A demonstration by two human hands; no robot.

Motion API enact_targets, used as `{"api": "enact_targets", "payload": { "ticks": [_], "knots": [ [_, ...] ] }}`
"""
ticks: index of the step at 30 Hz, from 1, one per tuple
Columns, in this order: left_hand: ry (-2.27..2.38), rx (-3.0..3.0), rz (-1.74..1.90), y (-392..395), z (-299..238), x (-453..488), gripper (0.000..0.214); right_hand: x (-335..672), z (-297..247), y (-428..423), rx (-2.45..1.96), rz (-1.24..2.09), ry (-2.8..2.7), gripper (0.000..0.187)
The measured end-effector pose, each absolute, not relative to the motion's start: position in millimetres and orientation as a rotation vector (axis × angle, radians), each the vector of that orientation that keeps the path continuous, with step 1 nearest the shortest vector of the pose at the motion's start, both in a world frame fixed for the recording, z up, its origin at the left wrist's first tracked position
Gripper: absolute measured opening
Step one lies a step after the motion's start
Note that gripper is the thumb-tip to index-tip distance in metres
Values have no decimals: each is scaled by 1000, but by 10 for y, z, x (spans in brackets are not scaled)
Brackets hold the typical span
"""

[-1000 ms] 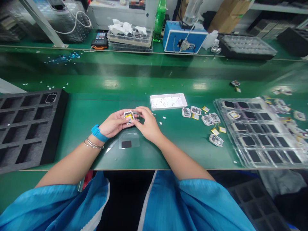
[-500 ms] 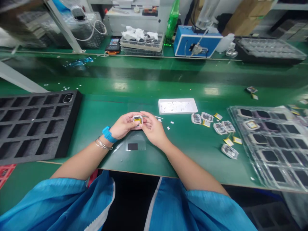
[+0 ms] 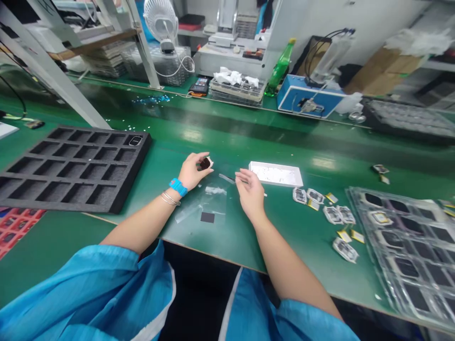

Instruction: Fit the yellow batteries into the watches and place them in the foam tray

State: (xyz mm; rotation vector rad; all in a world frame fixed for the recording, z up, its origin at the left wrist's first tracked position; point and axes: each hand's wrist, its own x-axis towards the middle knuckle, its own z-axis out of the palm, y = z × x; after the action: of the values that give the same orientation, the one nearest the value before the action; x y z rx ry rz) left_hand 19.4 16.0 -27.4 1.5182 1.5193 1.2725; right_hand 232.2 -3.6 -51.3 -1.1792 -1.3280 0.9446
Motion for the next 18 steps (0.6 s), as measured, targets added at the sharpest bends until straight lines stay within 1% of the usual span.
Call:
{"api": "enact_targets", "payload": {
  "ticks": [2,5,12,18],
  "knots": [
    [1595,1634,1302,168,-287,187,61,2316,-543,-30,-1189,929,-1356,38],
    [1645,1653,1340,155,-253,189,62,2322,-565,-28,-1196,893,-1393,36],
    [1659,1584,1345,97,-147,198,54,2356,-537,-12,-1215,819,-1400,36],
    [1628,1584,1391,108,-173,198,54,2367,-532,9,-1247,832,-1396,39]
  ]
}}
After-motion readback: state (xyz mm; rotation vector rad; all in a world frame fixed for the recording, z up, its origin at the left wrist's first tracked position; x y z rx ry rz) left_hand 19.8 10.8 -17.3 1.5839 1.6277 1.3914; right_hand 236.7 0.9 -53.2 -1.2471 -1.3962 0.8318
